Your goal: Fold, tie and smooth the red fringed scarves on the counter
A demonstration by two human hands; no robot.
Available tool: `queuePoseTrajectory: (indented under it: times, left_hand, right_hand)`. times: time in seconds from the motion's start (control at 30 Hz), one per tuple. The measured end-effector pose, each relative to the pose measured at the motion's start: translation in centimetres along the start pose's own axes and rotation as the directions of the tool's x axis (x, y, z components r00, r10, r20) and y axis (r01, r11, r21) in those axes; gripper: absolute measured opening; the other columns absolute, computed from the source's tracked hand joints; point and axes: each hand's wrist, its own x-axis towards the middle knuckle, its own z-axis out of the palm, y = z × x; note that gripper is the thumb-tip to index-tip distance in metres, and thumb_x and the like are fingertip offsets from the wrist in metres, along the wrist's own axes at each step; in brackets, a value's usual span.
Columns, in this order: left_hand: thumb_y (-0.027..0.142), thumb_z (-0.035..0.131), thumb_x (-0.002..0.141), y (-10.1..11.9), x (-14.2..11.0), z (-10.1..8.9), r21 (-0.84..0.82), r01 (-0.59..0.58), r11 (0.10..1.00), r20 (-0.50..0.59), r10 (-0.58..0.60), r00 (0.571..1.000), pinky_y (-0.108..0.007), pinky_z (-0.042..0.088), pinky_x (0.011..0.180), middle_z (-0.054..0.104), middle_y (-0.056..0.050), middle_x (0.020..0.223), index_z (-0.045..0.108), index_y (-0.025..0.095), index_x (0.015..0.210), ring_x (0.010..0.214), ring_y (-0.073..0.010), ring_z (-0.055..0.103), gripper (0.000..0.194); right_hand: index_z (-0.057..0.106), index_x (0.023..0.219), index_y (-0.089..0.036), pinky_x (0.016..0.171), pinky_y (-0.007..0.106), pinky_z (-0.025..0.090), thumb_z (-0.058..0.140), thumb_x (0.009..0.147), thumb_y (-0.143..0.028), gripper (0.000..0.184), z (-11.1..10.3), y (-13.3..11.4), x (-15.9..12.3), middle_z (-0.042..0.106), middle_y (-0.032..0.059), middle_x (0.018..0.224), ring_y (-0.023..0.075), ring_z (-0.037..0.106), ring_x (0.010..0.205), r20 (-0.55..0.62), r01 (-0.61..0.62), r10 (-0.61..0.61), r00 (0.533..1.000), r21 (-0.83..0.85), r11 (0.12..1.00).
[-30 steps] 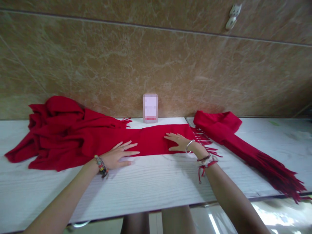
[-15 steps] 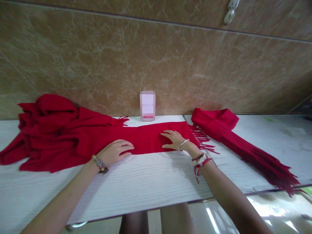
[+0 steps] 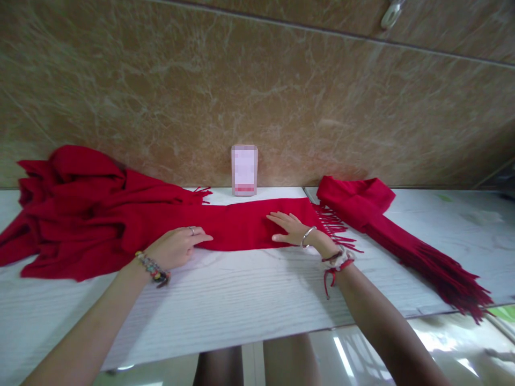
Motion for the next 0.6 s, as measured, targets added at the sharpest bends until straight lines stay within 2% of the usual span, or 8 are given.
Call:
queuePoseTrajectory:
  times: [0.1,0.2,0.37,0.5,0.6]
  left_hand:
    - [0.003,0.033,0.067,-0.3,-0.1,0.0,0.036,0.025,0.999,0.024,-0.026,0.999,-0.023,0.043,0.088,0.063,-0.003,0.104,0.062,0.020,0.108,0.095,-0.0134,0.058,0.053]
    - [0.008,0.035,0.071,-0.4,-0.3,0.0,0.043,0.012,0.999,0.022,-0.013,1.000,-0.025,0.045,0.086,0.064,-0.005,0.099,0.063,0.018,0.105,0.091,-0.0155,0.059,0.045]
    - [0.014,0.039,0.077,0.3,0.0,0.3,0.079,-0.054,0.995,-0.046,0.058,0.997,-0.028,0.046,0.085,0.063,-0.006,0.098,0.062,0.019,0.106,0.089,-0.0162,0.059,0.037]
    - [0.004,0.038,0.077,0.6,0.2,0.5,0.132,-0.127,0.983,-0.065,0.136,0.989,-0.027,0.045,0.087,0.065,-0.005,0.093,0.062,0.018,0.104,0.088,-0.0145,0.058,0.039]
    - [0.001,0.037,0.078,0.5,0.2,0.5,0.156,-0.130,0.979,-0.083,0.145,0.986,-0.028,0.045,0.087,0.065,-0.007,0.088,0.064,0.015,0.097,0.087,-0.0160,0.059,0.036]
  right_hand:
    - [0.036,0.134,-0.021,0.103,0.041,0.031,0.032,0.089,-0.042,0.050,-0.6,0.9,0.0,0.043,0.0086,0.135,0.0206,0.037,0.124,-0.113,0.040,-0.031,0.993,0.077,0.996]
    - [0.038,0.133,-0.018,0.104,0.043,0.029,0.043,0.084,-0.043,0.055,-1.0,1.8,-0.2,0.040,0.0112,0.136,0.0243,0.033,0.127,-0.155,-0.013,0.013,0.988,0.004,1.000]
    - [0.026,0.138,-0.021,0.103,0.056,0.020,0.061,0.067,-0.056,0.087,-1.0,2.1,-0.9,0.019,0.0129,0.146,0.0327,0.015,0.132,0.055,-0.148,0.153,0.987,-0.080,0.986]
    - [0.018,0.140,-0.025,0.103,0.059,0.016,0.066,0.058,-0.060,0.101,-1.3,1.5,-1.2,0.012,0.0127,0.147,0.0335,0.008,0.133,0.114,-0.144,0.148,0.982,-0.049,0.988]
    - [0.015,0.141,-0.026,0.103,0.059,0.013,0.069,0.053,-0.060,0.109,-1.5,1.3,-1.3,0.010,0.0124,0.147,0.0337,0.006,0.133,0.132,-0.137,0.136,0.982,-0.006,0.991]
